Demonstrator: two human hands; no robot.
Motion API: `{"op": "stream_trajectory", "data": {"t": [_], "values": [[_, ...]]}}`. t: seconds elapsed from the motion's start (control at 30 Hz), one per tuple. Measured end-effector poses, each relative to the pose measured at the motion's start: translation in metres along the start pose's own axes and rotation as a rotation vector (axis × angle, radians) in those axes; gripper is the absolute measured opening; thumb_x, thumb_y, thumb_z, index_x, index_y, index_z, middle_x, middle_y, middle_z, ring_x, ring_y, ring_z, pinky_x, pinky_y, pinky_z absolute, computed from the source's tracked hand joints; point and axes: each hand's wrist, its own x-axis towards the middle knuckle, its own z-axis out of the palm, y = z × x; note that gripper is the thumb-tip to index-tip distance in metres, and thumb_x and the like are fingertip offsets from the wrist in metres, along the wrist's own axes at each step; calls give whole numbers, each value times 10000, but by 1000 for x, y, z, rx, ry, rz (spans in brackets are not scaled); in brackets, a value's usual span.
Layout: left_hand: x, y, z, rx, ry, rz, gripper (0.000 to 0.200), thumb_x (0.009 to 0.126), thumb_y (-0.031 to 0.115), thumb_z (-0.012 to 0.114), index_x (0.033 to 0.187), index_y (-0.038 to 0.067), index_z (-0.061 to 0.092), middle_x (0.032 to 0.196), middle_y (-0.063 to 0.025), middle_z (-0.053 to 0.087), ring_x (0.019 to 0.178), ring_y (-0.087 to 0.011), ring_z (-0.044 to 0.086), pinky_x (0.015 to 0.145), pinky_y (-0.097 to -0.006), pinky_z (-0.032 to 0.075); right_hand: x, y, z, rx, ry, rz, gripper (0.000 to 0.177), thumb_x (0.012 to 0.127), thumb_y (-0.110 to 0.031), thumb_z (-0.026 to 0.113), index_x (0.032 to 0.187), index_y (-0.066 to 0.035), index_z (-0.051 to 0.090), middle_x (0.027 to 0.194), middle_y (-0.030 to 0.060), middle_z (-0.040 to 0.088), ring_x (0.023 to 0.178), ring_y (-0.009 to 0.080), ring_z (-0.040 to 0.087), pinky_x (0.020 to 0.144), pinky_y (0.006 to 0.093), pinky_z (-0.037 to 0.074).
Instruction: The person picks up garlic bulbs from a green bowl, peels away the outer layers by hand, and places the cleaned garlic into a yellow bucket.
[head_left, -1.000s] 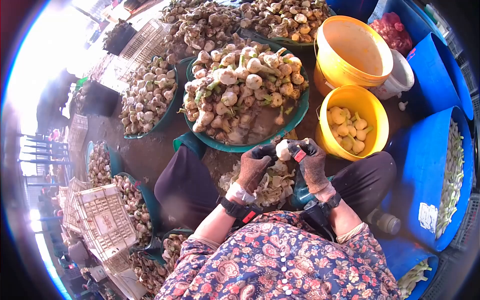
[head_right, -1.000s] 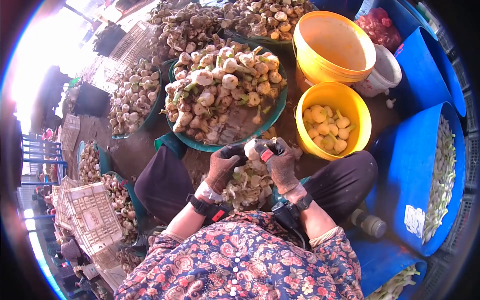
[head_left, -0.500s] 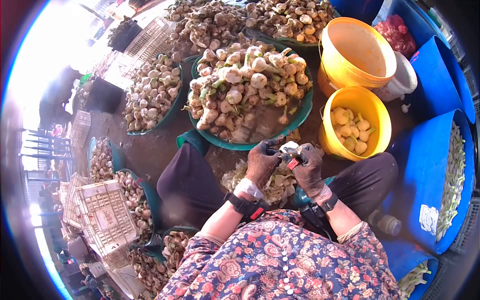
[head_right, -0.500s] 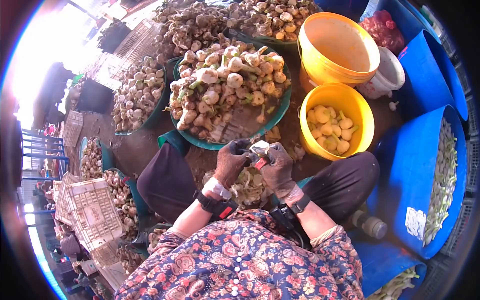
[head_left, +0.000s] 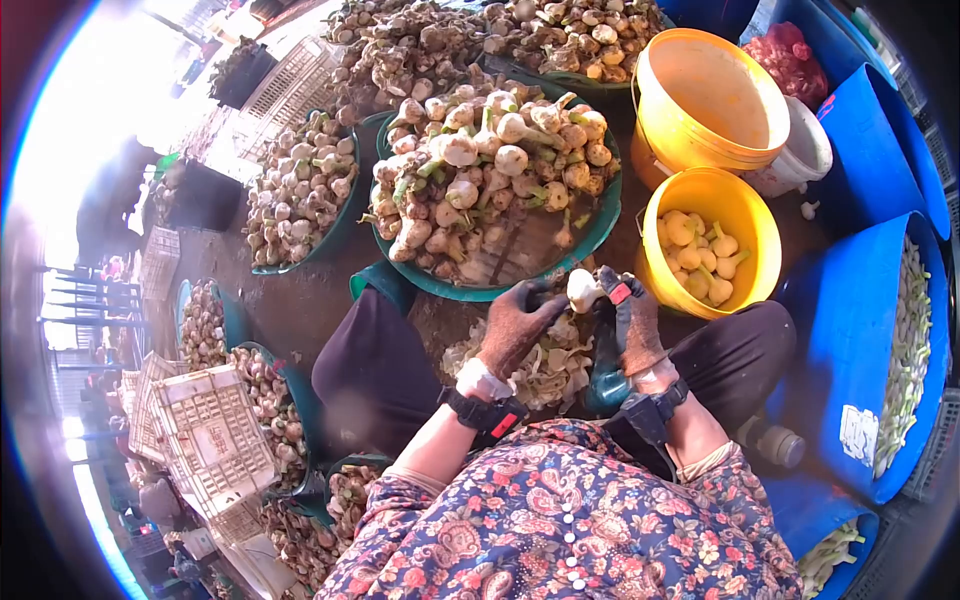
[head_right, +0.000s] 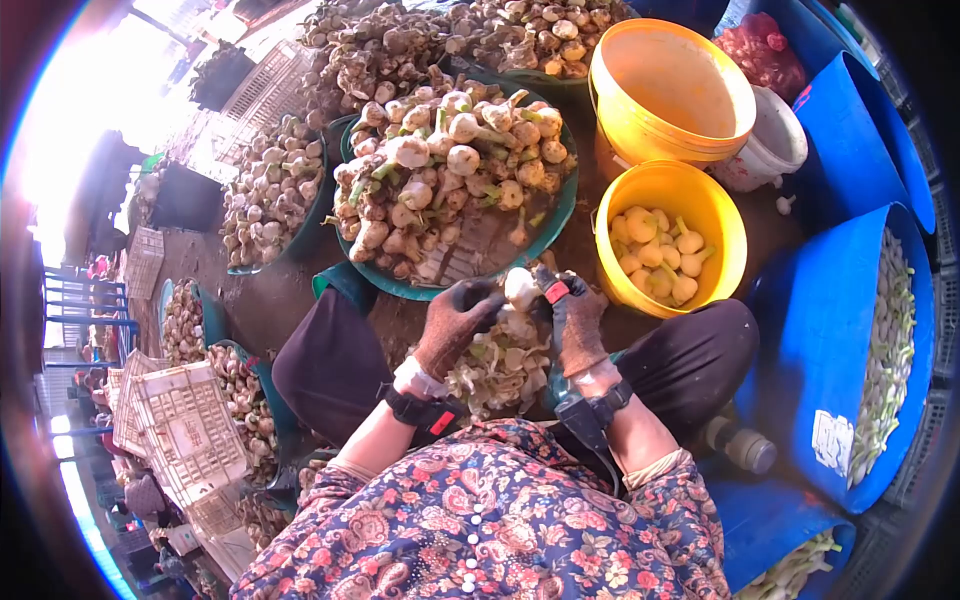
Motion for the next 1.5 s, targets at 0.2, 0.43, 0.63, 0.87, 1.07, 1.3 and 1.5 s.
{"op": "stream_trajectory", "data": {"t": [0.2, 0.43, 0.63, 0.87, 1.07, 1.3, 1.5], "values": [[8, 7, 18, -305, -100, -77, 343, 788, 124, 694, 1080, -35, 611, 901, -68, 663, 750, -107, 623, 671, -232, 508, -10, 5, 2, -134, -102, -142, 131, 839, -161, 688, 859, -41, 638, 773, -28, 619, 676, 37, 525, 617, 185, 442], [4, 0, 5, -548, -91, -189, 367, 818, 103, 661, 1149, -28, 568, 879, -67, 647, 712, -123, 627, 638, -242, 522, -7, 10, 4, -114, -36, -221, 125, 835, -132, 682, 898, -35, 633, 788, -25, 626, 699, 41, 546, 634, 191, 464], [2, -9, 17, -83, 33, 67, 356, 807, 91, 676, 1123, -31, 569, 868, -59, 645, 698, -88, 592, 611, -217, 482, -9, 16, 4, -350, -47, -422, 118, 835, -133, 682, 884, -30, 651, 808, -10, 635, 716, 57, 566, 643, 210, 471], [13, -53, 0, 689, 215, 184, 352, 741, 213, 660, 1056, 60, 625, 836, -160, 651, 795, -314, 639, 732, -383, 506, 7, 3, -10, 681, -207, 400, 232, 860, -326, 654, 837, -103, 594, 670, -3, 565, 526, 78, 478, 460, 169, 355], [26, -68, -20, 829, -85, 32, 375, 741, 306, 638, 1053, 98, 634, 928, -201, 646, 891, -355, 621, 800, -430, 491, 23, 7, -30, 713, -215, 548, 152, 849, -257, 668, 888, -130, 595, 742, -18, 581, 607, 75, 507, 516, 240, 417], [150, -51, 16, 448, 4, -77, 526, 738, 426, 697, 996, -29, 642, 930, -179, 665, 862, -295, 633, 763, -383, 486, 38, -116, -27, 1040, -369, 140, 540, 876, -473, 561, 1178, -26, 548, 858, 86, 624, 695, 173, 580, 587, 257, 461], [240, -143, 78, 125, -96, -31, 541, 733, 361, 694, 1083, -43, 613, 978, -216, 658, 886, -308, 646, 786, -372, 498, 40, -99, -19, 134, -85, 47, 682, 864, -650, 427, 1052, -22, 614, 692, 39, 599, 585, 132, 572, 535, 247, 466]]}}
